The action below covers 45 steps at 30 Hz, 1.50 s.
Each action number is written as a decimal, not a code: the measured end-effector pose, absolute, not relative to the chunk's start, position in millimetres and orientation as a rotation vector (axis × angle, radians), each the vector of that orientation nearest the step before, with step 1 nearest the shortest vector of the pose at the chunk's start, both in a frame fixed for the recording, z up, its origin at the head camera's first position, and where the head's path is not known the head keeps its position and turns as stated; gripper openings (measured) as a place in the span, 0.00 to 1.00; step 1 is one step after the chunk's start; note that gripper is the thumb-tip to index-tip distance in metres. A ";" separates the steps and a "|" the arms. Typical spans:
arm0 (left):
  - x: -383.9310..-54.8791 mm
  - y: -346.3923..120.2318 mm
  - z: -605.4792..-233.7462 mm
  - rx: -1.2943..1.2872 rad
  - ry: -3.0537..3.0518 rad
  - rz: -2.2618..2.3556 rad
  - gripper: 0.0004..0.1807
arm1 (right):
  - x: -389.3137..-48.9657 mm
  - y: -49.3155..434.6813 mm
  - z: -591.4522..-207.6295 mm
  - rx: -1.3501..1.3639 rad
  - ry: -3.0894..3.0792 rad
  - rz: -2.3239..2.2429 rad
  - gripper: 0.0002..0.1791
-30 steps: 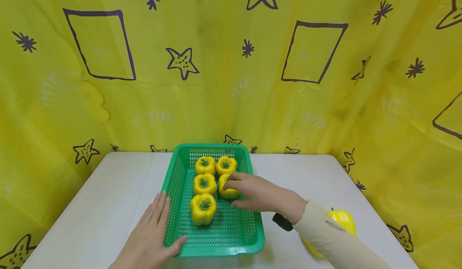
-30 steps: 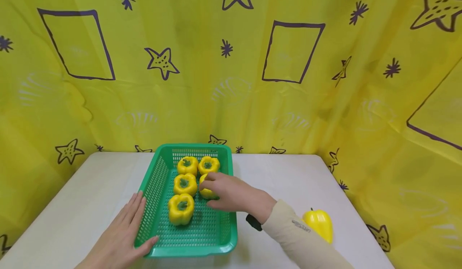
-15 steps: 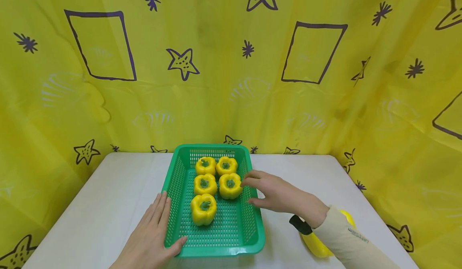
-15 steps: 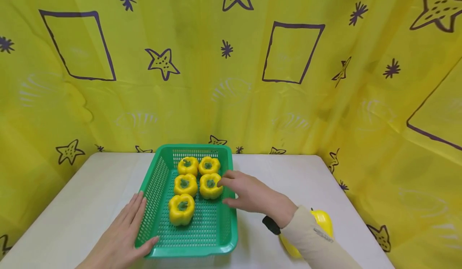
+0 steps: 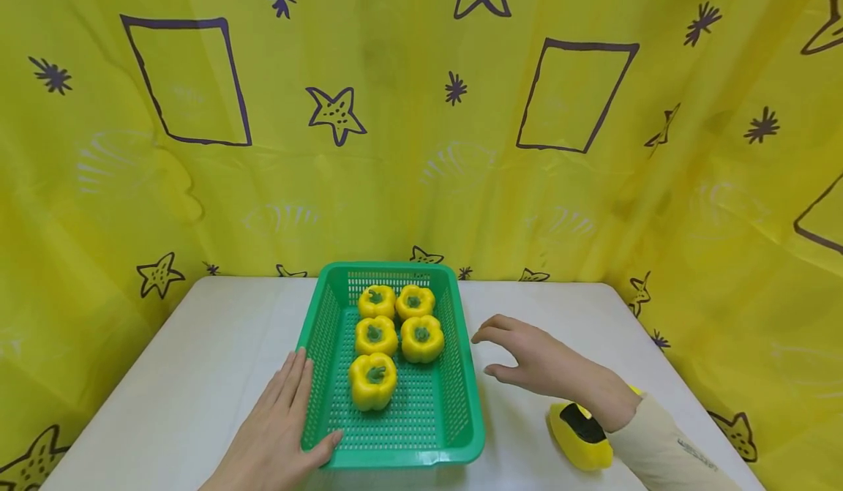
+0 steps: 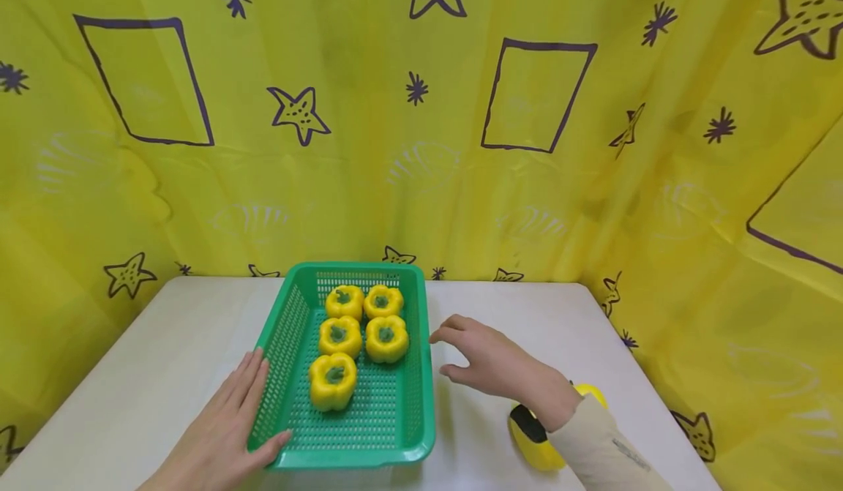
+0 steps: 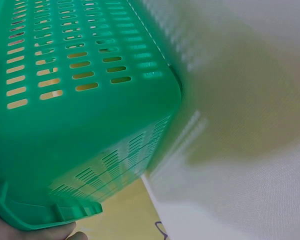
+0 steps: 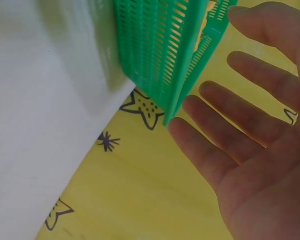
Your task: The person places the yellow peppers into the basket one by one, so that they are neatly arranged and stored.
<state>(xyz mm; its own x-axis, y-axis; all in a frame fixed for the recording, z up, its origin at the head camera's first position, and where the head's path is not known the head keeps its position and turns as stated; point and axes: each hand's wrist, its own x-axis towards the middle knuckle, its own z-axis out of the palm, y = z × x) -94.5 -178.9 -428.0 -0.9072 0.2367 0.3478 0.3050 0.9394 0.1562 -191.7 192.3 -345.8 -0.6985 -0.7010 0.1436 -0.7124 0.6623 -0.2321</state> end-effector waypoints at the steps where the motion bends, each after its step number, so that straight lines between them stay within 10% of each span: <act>1: -94.5 -178.7 -427.8 -0.401 -2.764 -0.298 0.55 | -191.0 194.3 -346.0 1.194 -2.826 0.422 0.19; 45: -94.7 -178.7 -426.3 -0.402 -2.774 -0.299 0.55 | -162.5 265.8 -386.9 0.706 -3.328 0.679 0.21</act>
